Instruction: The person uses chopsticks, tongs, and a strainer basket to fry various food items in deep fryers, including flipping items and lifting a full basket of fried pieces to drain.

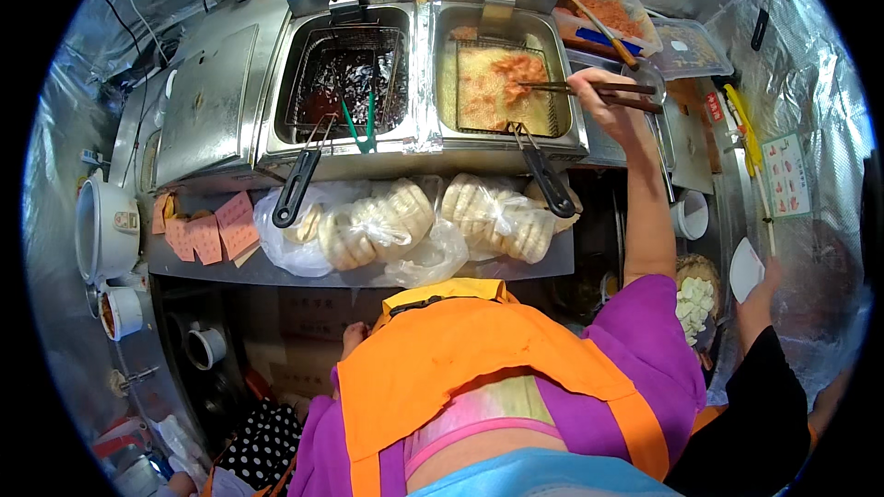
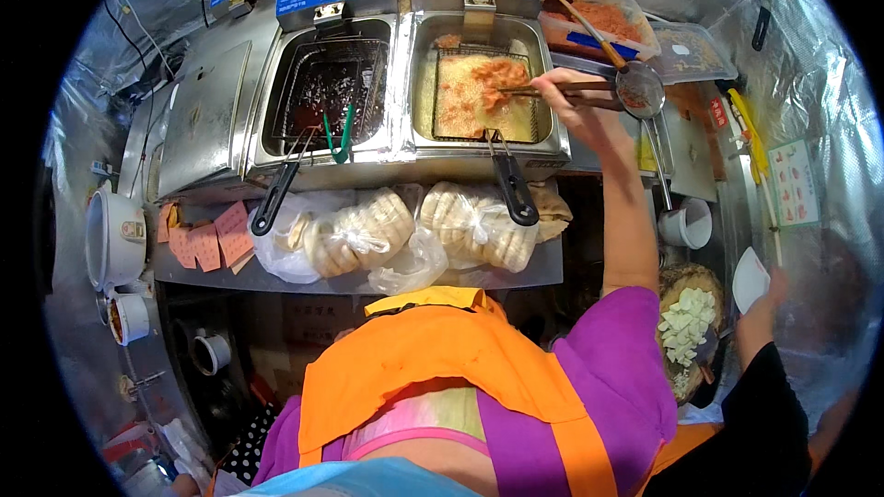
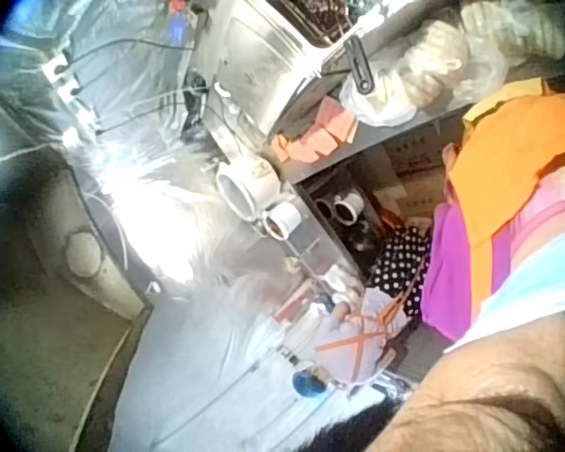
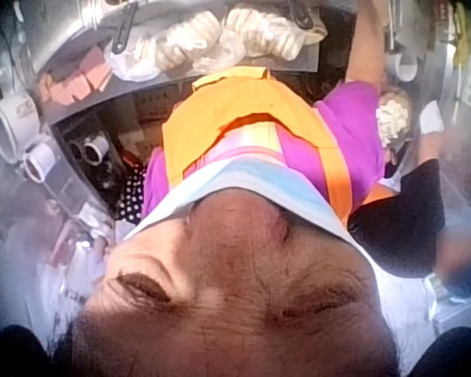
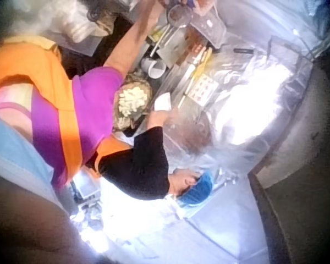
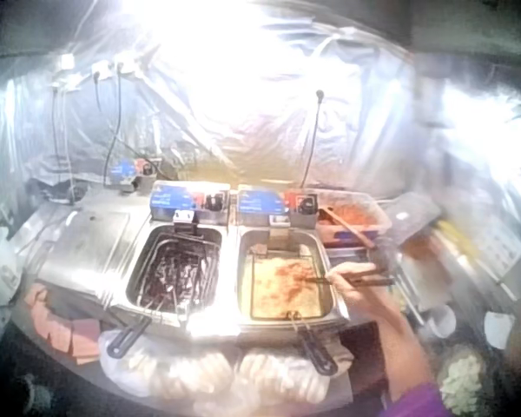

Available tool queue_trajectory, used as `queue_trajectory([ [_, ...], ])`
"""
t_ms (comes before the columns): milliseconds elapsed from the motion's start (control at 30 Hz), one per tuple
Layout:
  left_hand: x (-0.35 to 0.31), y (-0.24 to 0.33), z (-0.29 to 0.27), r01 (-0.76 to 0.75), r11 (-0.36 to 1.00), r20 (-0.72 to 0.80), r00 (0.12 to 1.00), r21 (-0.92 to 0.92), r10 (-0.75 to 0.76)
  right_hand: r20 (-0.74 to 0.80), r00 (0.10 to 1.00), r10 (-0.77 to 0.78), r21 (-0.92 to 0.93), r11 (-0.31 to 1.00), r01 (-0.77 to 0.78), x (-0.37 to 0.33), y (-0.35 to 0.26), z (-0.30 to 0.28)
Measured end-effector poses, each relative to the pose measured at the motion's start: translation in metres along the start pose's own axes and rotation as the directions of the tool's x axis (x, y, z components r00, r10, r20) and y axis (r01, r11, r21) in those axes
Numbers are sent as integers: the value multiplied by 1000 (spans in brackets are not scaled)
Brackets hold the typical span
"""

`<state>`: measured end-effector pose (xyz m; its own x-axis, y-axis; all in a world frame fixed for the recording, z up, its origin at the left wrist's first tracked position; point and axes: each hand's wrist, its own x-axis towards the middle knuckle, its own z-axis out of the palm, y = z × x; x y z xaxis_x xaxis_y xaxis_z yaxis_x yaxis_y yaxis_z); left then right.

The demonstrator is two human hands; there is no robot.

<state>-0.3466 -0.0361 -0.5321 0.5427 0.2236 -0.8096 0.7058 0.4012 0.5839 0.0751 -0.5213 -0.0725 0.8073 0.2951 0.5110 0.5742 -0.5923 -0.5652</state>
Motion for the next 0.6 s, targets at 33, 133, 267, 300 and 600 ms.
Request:
queue_trajectory([
  [33,10,-7,-11,-12,999,89,996,40,9,-44,999,-2,0,1000,2,2,3,3],
  [133,-2,15,16,73,994,-103,991,-82,-82,-101,984,149,38,989,-146,-10,21,23],
  [267,-12,35,18,33,999,37,999,-23,-32,55,971,231,102,966,-236,-23,48,44],
  [300,-10,31,9,30,999,108,994,-43,-25,34,956,290,124,948,-292,-15,35,35],
  [600,0,13,17,-45,999,11,999,25,45,130,951,282,-37,959,-280,-1,26,39],
])
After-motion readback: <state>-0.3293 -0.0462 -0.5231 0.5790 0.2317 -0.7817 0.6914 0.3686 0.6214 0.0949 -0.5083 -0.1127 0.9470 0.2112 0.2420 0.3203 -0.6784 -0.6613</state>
